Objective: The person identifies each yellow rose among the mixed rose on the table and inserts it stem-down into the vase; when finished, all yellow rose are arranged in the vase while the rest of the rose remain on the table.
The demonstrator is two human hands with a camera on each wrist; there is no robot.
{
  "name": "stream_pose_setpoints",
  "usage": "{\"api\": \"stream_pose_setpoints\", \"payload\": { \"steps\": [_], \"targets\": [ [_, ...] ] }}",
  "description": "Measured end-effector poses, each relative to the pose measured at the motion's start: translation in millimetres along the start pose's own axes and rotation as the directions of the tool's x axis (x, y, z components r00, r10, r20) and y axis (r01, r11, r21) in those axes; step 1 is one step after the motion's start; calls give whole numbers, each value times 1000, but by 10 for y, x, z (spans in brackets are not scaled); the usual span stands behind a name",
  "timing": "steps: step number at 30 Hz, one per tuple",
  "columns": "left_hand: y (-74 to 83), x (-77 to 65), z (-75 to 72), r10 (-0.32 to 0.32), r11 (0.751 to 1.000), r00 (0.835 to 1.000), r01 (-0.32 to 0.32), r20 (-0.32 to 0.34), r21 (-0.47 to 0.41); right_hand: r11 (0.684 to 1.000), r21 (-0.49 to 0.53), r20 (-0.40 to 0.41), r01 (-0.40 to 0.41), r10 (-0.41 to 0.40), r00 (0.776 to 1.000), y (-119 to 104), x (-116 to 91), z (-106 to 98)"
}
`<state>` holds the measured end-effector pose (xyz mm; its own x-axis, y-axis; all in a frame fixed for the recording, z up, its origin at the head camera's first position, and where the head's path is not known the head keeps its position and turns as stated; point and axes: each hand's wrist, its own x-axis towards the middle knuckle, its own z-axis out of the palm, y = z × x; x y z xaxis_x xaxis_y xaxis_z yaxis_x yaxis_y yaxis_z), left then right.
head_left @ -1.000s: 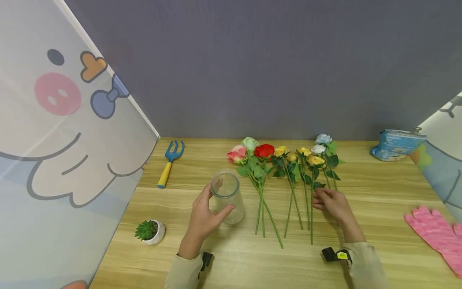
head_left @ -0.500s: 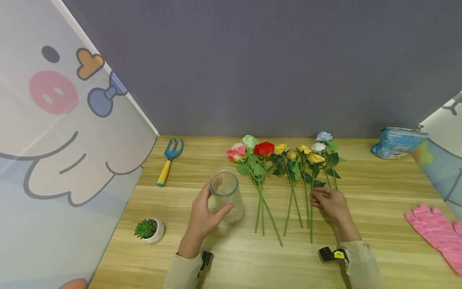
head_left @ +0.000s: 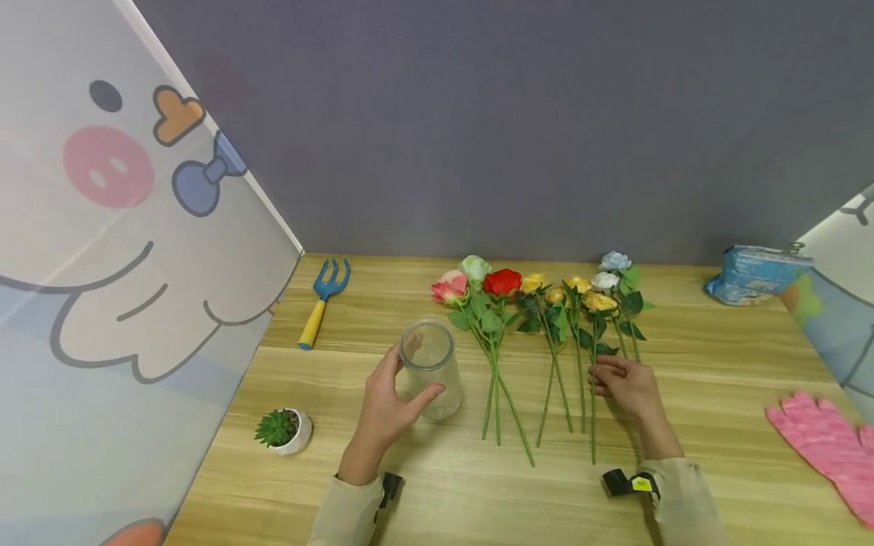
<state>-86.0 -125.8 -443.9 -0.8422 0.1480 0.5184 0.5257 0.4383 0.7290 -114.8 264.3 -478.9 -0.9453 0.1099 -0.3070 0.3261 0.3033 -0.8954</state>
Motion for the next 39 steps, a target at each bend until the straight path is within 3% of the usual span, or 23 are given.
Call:
{"api": "stream_pose_setpoints", "payload": {
  "steps": [16, 27, 35, 39],
  "targets": [
    [-2, -11, -4, -7, 1000, 1000, 7, -3, 6, 999, 36, -83, 41, -37, 996, -71, -63, -8],
    [3, -2, 6, -18, 1000, 1000, 18, -4, 4, 987, 147, -108, 62, -47, 993, -108, -75, 4],
    [4, -5, 10, -9, 1000, 1000, 9, -8, 11, 959, 266, -128, 102, -70, 989, -168, -124, 0],
    [5, -4, 10, -15, 1000, 1000, 15, -5, 6, 915, 379, -141, 141, -93, 986, -195, -145, -5]
  ]
}}
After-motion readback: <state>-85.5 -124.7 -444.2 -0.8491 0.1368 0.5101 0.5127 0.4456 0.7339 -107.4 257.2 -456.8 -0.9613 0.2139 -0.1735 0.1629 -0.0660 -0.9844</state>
